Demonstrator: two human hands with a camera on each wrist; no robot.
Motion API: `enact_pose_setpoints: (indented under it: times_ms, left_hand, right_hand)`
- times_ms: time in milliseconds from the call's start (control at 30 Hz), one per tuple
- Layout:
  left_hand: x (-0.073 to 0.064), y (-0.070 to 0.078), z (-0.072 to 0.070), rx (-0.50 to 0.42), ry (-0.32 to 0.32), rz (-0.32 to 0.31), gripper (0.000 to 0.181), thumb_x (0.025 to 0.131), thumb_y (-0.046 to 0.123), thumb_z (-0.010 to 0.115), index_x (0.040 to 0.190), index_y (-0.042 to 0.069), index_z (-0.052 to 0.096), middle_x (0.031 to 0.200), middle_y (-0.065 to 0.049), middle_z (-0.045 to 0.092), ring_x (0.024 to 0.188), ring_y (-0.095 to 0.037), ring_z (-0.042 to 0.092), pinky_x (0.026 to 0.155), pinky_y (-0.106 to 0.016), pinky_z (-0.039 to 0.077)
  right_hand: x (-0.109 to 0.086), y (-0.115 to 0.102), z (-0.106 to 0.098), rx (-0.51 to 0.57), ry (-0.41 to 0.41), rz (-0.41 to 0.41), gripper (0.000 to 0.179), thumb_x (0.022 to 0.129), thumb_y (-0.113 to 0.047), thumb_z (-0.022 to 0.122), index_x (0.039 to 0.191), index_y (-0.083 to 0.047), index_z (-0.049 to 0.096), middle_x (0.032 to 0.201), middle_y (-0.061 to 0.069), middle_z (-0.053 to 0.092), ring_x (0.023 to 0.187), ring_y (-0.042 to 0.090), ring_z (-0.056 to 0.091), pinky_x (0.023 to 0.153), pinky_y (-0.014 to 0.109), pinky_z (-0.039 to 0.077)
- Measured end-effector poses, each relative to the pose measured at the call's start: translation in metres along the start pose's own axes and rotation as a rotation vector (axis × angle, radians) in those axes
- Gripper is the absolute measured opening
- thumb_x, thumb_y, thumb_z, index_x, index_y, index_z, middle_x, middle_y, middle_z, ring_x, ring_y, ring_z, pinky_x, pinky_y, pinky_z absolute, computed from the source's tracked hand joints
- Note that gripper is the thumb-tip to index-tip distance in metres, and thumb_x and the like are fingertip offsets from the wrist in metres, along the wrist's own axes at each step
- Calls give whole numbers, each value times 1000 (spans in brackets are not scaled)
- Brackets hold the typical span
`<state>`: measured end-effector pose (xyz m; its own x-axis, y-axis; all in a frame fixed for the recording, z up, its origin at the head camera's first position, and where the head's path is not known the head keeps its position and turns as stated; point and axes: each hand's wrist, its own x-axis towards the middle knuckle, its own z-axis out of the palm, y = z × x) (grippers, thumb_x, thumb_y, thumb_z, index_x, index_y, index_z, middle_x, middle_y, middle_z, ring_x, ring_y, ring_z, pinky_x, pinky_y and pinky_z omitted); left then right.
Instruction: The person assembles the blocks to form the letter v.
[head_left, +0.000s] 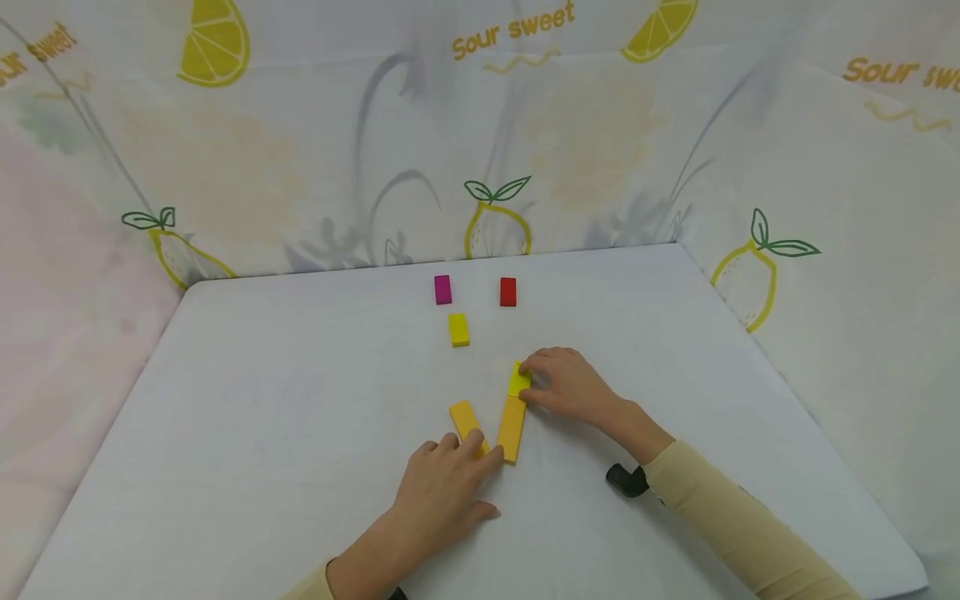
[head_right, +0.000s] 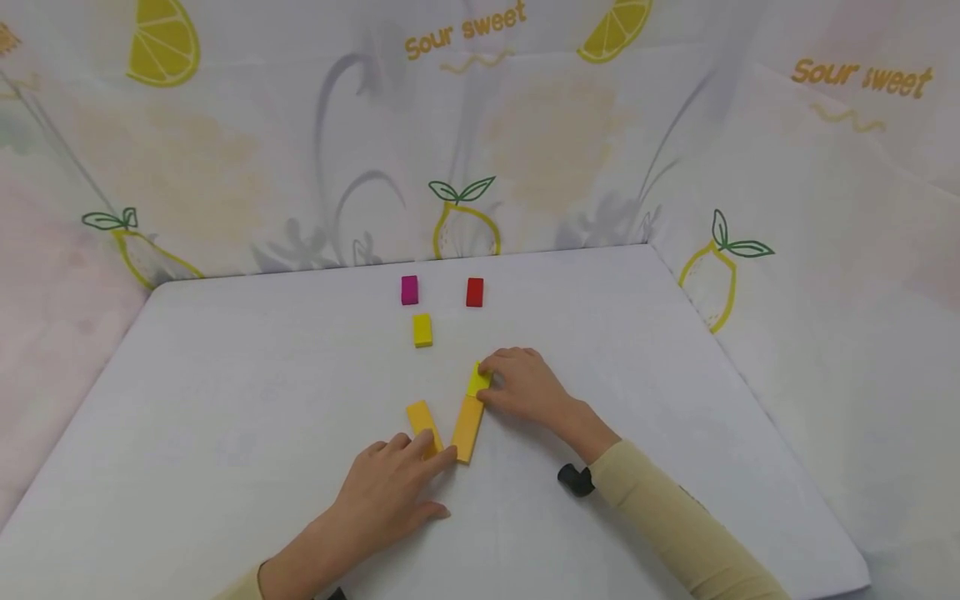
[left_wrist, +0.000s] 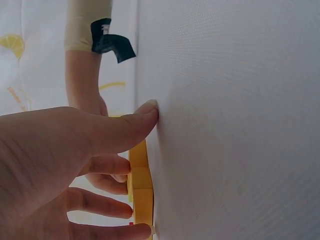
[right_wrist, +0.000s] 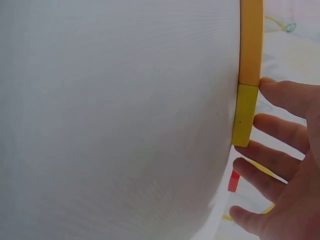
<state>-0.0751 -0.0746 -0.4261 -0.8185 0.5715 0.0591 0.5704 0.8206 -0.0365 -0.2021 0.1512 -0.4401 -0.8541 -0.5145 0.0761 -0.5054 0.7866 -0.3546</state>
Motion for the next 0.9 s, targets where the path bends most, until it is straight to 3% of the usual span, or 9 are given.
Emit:
enact_pose_setpoints:
  times_ms: [333,900]
  left_hand:
    - [0,1,1,11,16,-1,62,69,64,79,118,30,62,97,5,52,70,-15,46,59,-29,43]
    - [-2,0,3,4,17,-3,63,70,64,78,121,31,61,99,5,53,72,-15,48,58,-29,42]
  right_hand:
    - [-1,-4,-1,-4,-8,29,33,86,-31,76,114,-15,71,118,1,71,118,25,61,108,49,44]
    - [3,0,-3,24,-14,10,32,87,-32,74,114,-15,70,124,3,68,121,24,60,108,46,46]
